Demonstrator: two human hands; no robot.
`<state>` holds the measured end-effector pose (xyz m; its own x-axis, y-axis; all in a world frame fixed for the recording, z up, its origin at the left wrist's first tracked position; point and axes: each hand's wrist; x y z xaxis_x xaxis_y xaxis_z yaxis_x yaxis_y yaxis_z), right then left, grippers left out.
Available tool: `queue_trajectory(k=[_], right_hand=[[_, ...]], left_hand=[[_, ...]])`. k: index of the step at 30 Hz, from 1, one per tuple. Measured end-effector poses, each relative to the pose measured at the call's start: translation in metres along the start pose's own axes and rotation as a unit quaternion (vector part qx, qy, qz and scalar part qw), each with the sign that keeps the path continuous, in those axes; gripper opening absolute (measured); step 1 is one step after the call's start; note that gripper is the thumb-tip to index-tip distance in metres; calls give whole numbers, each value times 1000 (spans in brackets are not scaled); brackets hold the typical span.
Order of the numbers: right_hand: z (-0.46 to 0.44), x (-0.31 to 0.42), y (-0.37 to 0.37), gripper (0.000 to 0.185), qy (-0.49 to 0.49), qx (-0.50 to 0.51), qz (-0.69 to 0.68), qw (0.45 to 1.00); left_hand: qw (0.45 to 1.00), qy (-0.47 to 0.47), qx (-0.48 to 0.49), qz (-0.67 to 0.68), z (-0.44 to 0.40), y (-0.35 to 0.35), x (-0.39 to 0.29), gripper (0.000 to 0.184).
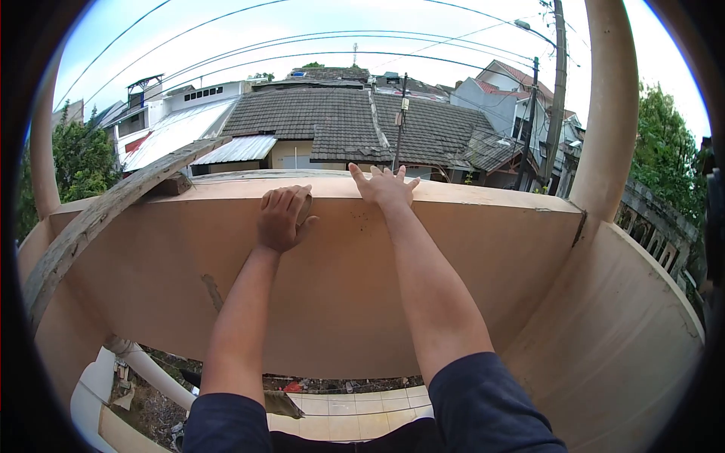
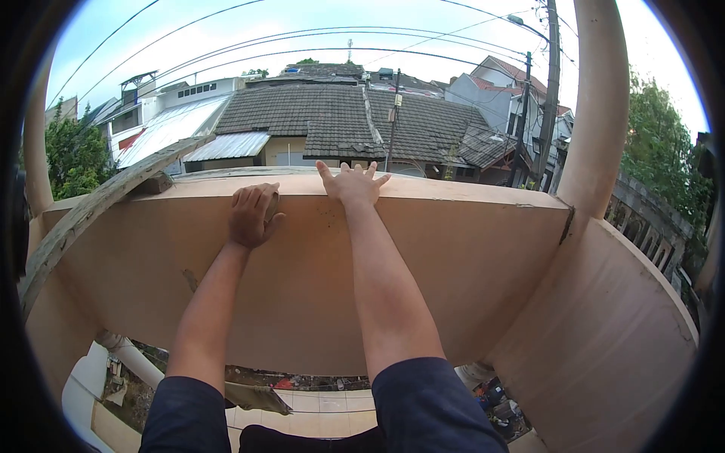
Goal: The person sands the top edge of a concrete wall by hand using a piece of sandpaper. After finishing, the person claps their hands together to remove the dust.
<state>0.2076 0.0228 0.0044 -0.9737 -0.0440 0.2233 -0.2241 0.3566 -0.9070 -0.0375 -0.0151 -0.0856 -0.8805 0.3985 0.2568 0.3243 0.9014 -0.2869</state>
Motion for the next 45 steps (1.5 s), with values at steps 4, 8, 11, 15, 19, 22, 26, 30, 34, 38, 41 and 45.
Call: queue_trajectory(k=[4,8,11,15,19,22,26,30,34,38,41,45], right_hand=[[-1,-2,2,99,-10,-2,4,1000],[2,0,1,95,-20,3,21,1000],[2,0,0,93,-33,5,26,999],[6,2,1,92,-42,-17,20,999],[8,-1,6,92,-57,-68,-9,996],[5,-3,13,92,-70,-99,-19,992],[7,-4,14,88,-86,-135,-42,986],[8,-4,10,82,-86,-125,-37,988],[5,-5,9,73,-62,-111,-40,991],[2,-8,9,70,-56,-131,-88,986],[9,-6,-2,58,-5,-149,-146,978],[2,-8,-2,52,42,-155,-195,968]], left_hand=[[999,-17,1,-26,22,-26,52,56],[996,-57,11,-72,54,-56,119,49],[993,-82,28,-81,53,-76,133,48],[989,-125,8,-73,49,-75,126,49],[976,-171,-55,-119,39,-47,111,46],[974,-185,-71,-109,23,-32,81,44],[987,-149,-21,-56,-9,-16,19,37],[989,-142,-28,3,-34,11,-40,32],[991,-115,-26,59,-56,31,-92,34],[991,-113,-53,40,-56,41,-97,32],[996,-58,-20,67,-53,28,-81,30],[996,-65,-13,61,-40,14,-54,29]])
Point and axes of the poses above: each hand's wrist, its own z-axis away from the middle knuckle, its own y-axis out of the palm, x = y × z, and after that the axes turned 1 degree about z, right-handed
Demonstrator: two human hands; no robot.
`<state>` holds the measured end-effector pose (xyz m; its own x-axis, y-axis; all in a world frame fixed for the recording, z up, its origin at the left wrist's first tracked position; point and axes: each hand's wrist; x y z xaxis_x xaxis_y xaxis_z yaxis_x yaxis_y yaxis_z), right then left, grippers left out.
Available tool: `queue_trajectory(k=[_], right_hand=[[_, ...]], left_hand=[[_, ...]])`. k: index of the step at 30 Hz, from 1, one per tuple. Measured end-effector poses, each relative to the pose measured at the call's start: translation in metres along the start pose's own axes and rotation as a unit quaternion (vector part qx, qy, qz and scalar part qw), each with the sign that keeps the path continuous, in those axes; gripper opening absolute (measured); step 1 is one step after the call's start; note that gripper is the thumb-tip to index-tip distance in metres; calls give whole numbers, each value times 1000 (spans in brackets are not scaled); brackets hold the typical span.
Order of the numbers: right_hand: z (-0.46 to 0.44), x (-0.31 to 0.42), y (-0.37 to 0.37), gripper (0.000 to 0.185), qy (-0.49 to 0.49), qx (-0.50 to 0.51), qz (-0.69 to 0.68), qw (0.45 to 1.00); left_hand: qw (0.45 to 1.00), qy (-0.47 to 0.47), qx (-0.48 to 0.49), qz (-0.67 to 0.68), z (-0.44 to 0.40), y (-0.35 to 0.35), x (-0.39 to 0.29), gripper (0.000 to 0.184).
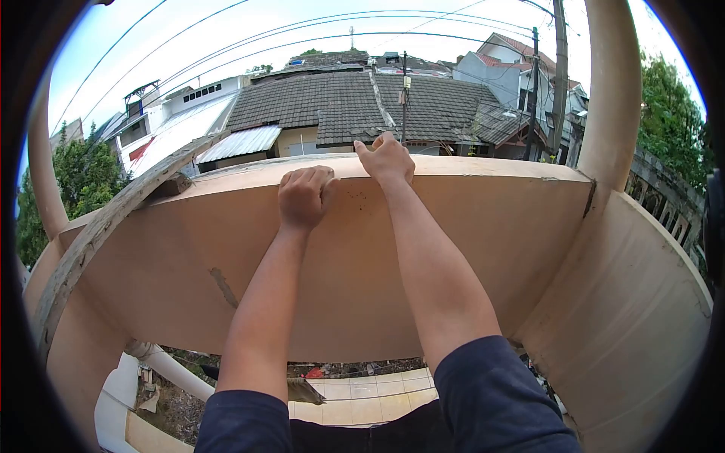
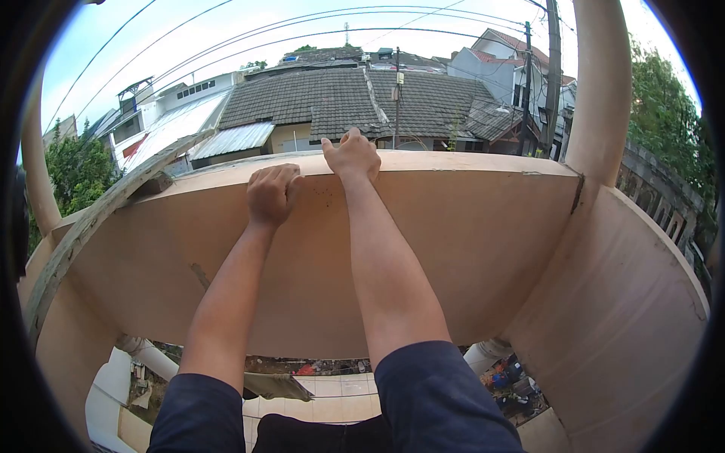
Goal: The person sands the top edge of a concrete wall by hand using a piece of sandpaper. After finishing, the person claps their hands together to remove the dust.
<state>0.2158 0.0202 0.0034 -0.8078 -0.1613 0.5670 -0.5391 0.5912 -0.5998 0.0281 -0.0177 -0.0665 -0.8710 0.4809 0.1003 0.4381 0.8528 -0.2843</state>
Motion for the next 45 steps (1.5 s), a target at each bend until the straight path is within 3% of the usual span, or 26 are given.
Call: queue_trajectory(k=[3,7,10,11,13,19,21,24,29,31,33,35,37,40,45], right_hand=[[-3,-6,-5,48,20,5,-80,997],[-13,-29,-2,47,-80,-19,-148,986],[-15,-28,-12,57,-57,-9,-363,930],[-10,-28,-16,57,-53,-10,-364,930],[0,-30,-26,58,-114,-51,-450,884],[67,-70,-46,51,-161,-102,-436,879],[83,-83,-45,51,-135,-110,-501,848],[80,-77,-38,50,-146,-141,-469,860],[13,-6,-37,43,-253,-157,-404,865],[-21,13,-31,43,-250,-136,-399,872],[-40,29,-21,42,-243,-34,-326,913],[-53,22,-22,41,-208,-37,-295,932],[-61,17,-15,44,-133,-68,-350,925],[-54,3,13,46,-170,-37,-330,928],[-16,-4,9,47,-153,12,-274,949]], left_hand=[[999,-10,-22,-23,4,0,9,29],[995,-18,-39,-85,8,12,10,32],[994,-13,-62,-91,10,18,12,33],[994,-11,-59,-90,10,18,13,33],[994,-17,-52,-92,10,19,14,33],[994,-18,-60,-89,11,21,15,33],[994,-17,-62,-92,11,22,15,33],[993,-14,-64,-102,12,22,17,33],[994,-16,-65,-90,11,21,14,31],[994,-16,-62,-89,12,21,15,30],[992,-15,-71,-101,11,20,15,30],[991,-10,-75,-107,11,20,14,29],[992,-13,-70,-106,12,21,15,29],[992,-5,-79,-103,11,19,14,28],[994,-1,-69,-89,12,19,16,28]])
Point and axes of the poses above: each hand's wrist, its own z-axis away from the middle knuckle, its own y-axis out of the palm, x = y × z, and after that the axes turned 1 degree about z, right-handed
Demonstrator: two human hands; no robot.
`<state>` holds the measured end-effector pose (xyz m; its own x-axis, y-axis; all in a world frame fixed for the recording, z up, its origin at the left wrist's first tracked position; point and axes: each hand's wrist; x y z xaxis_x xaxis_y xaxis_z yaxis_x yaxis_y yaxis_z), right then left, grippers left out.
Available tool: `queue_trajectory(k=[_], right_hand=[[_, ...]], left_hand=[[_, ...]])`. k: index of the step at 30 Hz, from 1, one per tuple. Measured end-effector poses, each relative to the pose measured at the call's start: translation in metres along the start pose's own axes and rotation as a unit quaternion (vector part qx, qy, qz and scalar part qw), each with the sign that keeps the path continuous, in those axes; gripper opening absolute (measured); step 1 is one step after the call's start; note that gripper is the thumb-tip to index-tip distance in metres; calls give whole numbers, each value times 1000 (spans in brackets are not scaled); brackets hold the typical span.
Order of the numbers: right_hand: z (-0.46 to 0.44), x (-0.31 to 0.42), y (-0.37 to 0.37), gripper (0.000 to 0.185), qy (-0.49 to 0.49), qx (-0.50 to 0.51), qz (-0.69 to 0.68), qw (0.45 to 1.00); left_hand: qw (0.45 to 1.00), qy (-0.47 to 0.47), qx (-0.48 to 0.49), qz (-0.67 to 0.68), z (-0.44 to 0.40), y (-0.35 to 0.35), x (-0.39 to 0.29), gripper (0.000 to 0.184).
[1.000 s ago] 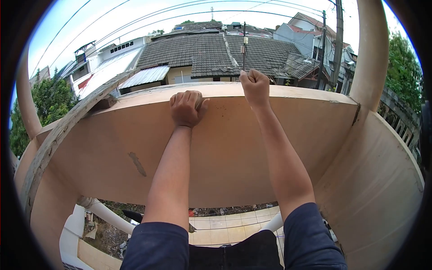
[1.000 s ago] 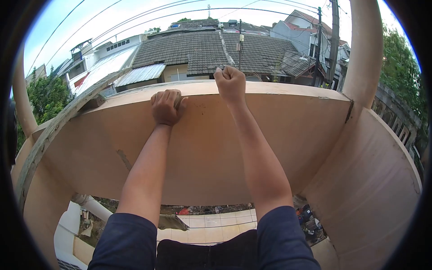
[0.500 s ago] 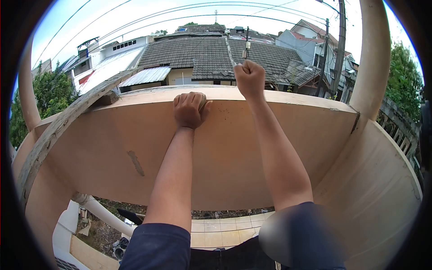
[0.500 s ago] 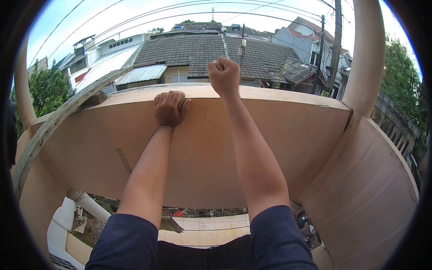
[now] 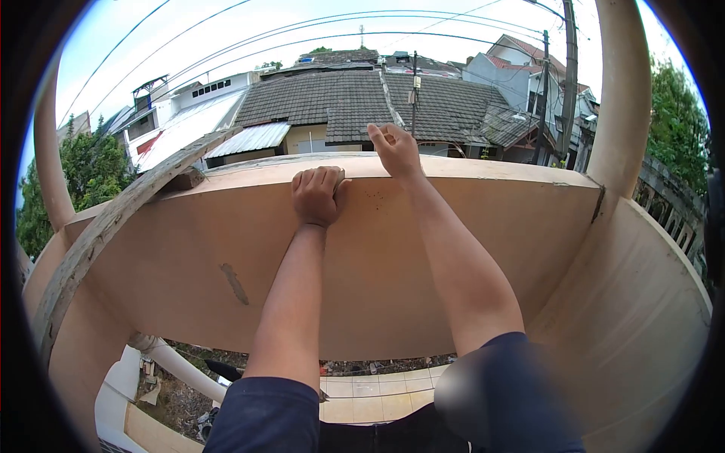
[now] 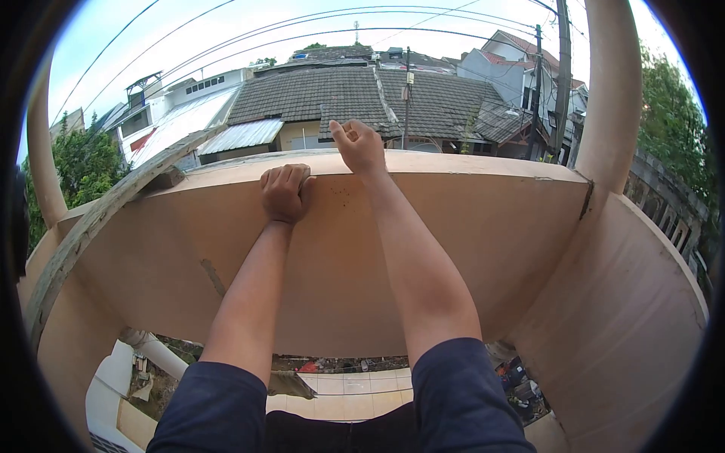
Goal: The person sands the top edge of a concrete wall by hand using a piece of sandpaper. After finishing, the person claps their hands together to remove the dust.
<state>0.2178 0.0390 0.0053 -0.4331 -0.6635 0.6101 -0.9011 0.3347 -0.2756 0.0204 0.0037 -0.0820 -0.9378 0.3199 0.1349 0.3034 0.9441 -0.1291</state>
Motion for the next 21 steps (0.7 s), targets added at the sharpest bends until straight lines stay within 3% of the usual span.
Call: queue_trajectory(k=[2,3,7,9,11,13,14,16,21], right_hand=[[6,5,0,60,-67,-19,-138,988],[4,2,-10,87,-45,87,-97,990],[9,-9,-14,108,3,69,-53,996],[0,-12,-19,122,57,70,-189,978],[-5,-15,-15,123,58,77,-189,977],[-9,-19,-8,125,66,85,-189,976],[-10,-19,-9,126,69,88,-187,976],[-11,-22,-17,126,74,86,-184,976],[-1,-35,-110,128,24,-30,-133,990]], left_hand=[[1000,3,-2,3,1,0,1,29],[1000,9,-5,-3,1,1,1,29],[998,1,50,-44,-4,-2,0,30],[993,-47,98,-43,-12,-4,-6,31],[984,-95,145,-45,-26,-5,-12,32],[963,-167,208,36,-44,-3,-23,39],[963,-166,207,37,-50,4,-29,39],[995,-71,73,26,-60,18,-47,44],[958,-182,139,174,-94,42,-128,47]])
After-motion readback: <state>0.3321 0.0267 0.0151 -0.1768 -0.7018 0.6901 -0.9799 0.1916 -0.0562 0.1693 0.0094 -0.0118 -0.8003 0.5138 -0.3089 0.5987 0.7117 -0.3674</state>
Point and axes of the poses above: each hand's wrist, its own z-axis away from the middle knuckle, its own y-axis out of the palm, x = y × z, and after that the axes turned 1 degree about z, right-handed
